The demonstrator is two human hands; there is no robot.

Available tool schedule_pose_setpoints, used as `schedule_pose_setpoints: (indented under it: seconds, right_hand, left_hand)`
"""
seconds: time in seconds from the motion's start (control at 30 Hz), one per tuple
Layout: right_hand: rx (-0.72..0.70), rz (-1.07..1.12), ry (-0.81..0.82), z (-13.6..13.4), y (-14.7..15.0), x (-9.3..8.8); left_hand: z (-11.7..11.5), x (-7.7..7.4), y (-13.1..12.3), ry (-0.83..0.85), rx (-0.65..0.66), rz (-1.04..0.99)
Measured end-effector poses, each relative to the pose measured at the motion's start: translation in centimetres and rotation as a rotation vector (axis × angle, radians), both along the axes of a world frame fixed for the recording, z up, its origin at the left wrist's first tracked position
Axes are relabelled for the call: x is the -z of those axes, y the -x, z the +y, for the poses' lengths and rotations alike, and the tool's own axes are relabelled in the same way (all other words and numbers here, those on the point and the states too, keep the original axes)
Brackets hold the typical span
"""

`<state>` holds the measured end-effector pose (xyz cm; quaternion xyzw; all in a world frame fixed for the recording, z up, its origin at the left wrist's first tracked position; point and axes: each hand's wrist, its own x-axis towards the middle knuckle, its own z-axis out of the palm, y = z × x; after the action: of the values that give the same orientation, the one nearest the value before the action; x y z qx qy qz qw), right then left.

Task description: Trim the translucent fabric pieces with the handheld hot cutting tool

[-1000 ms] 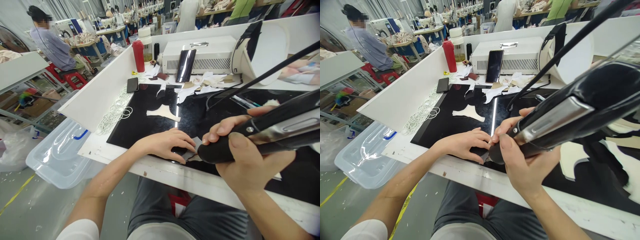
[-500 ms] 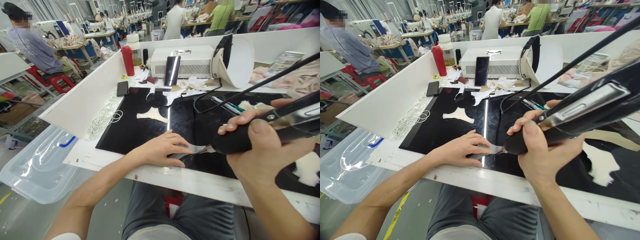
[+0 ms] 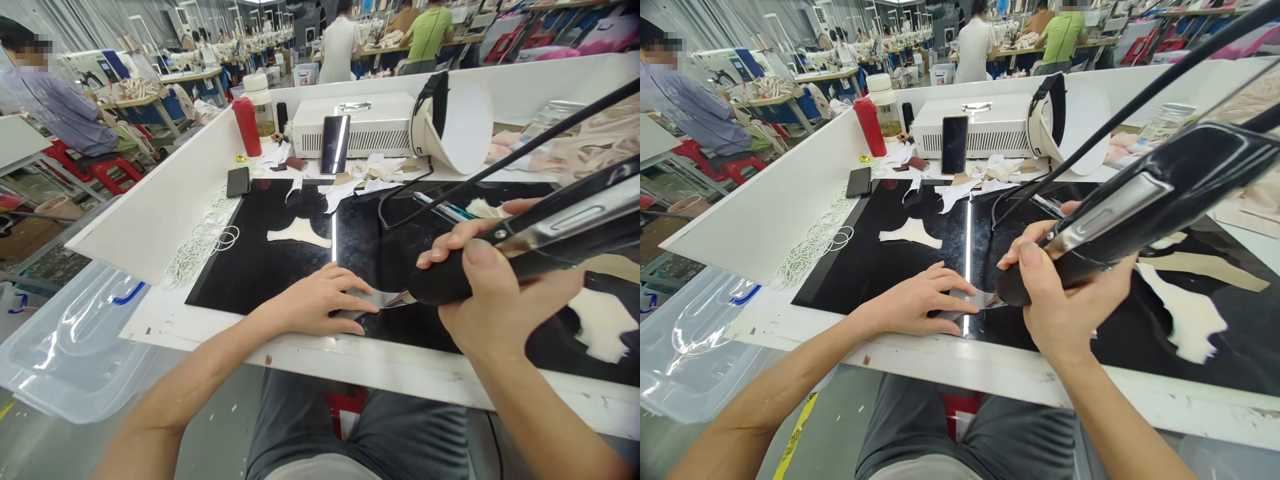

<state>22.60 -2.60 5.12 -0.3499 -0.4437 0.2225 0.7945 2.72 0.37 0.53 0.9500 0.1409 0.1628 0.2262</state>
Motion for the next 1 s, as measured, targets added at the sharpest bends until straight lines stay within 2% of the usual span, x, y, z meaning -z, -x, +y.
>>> schedule_pose_setpoints:
  seconds: [0.2,0.37,0.6,1.0]
  right_hand:
    - [-0.001,0.001,0.01,-0.1,-0.2,-0.2]
    - [0.07,0.019,-0.055,0.2,-1.4,-0.3]
    - [0.113,-0.01,-0.015,0.2,-1.7,0.2]
    - [0.085,-0.023,-0.011,0.2,-1.5,-0.4]
  left_hand:
    - [-0.1,0.1,0.0,-0.024,-0.013,0.004]
    - [0.0,0.0,0.1,-0.003,-0.011,-0.006]
    - [-0.1,-0.2,0.0,0.022,-0.013,-0.017]
    - [0.0,-0.2,0.2,0.033,-0.006,-0.017]
